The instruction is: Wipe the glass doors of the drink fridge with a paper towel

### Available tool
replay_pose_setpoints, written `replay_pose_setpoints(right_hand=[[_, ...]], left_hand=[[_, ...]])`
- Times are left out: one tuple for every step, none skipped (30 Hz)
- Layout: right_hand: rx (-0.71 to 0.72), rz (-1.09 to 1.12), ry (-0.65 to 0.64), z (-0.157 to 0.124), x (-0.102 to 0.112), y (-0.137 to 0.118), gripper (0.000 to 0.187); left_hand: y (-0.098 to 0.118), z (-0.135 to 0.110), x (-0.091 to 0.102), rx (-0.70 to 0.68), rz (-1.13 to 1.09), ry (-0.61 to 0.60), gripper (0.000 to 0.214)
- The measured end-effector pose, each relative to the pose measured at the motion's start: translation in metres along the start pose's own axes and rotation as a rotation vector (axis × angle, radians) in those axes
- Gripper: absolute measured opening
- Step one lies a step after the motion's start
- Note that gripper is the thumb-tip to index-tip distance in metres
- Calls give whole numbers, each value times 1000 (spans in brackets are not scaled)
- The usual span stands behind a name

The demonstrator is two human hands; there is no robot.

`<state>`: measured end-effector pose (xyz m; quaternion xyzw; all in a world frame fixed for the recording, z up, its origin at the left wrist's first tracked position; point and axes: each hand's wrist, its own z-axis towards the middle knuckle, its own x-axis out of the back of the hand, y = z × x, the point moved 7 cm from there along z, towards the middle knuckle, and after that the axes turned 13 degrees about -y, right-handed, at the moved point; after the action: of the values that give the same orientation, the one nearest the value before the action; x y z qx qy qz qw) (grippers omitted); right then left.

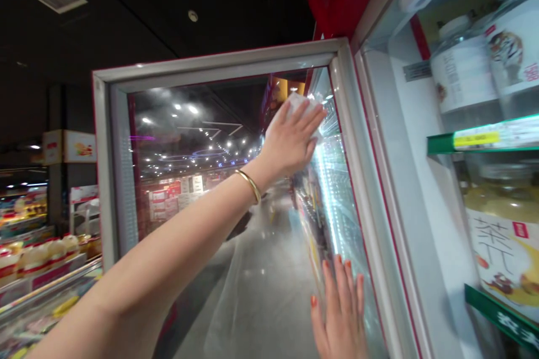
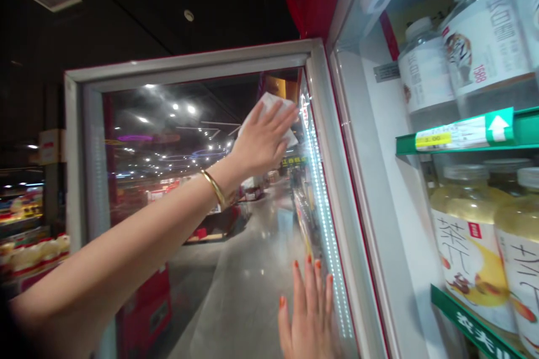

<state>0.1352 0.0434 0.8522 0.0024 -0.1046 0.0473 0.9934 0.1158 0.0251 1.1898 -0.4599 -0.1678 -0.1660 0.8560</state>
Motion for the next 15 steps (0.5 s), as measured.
replay_pose_setpoints(right_hand=[[58, -1, 14, -3, -1, -16, 66], [143, -6, 33, -7, -2, -33, 60], [233, -14, 51, -12, -5, -50, 54], [308, -23, 65, -17, -9, -64, 48], [352, -31, 75, -21, -13, -74, 43], [361, -36, 75, -24, -17, -80, 38], [350, -39, 73, -27, -21, -82, 36], [337, -42, 76, -30, -24, -82, 35], [333, -42, 86, -33, -25, -82, 37], [325, -40, 92, -36, -25, -81, 40], [314, -35, 95, -39, -24, -79, 44], [303, -28, 91, -42, -24, -78, 50], [294, -14, 84, -44, -25, -76, 55], [284, 8, 80, -47, -25, -74, 60], [274, 35, 81, -49, -26, -72, 63]], left_hand=[[17, -4, -7, -109, 15, -28, 67], [40, -12, -16, -272, 37, -73, 64], [60, -23, -25, -429, 57, -117, 61], [72, -33, -31, -537, 70, -146, 58], [74, -40, -32, -575, 74, -155, 57], [64, -42, -28, -537, 67, -142, 57], [44, -41, -19, -445, 55, -114, 60], [19, -41, -7, -325, 40, -80, 63], [-9, -46, 5, -191, 29, -46, 66], [-34, -56, 16, -55, 25, -16, 68], [-52, -74, 25, 77, 30, 9, 69], [-60, -100, 30, 191, 47, 25, 69], [-56, -132, 30, 269, 77, 29, 69], [-41, -169, 26, 319, 112, 23, 69], [-17, -206, 18, 308, 155, 2, 68]])
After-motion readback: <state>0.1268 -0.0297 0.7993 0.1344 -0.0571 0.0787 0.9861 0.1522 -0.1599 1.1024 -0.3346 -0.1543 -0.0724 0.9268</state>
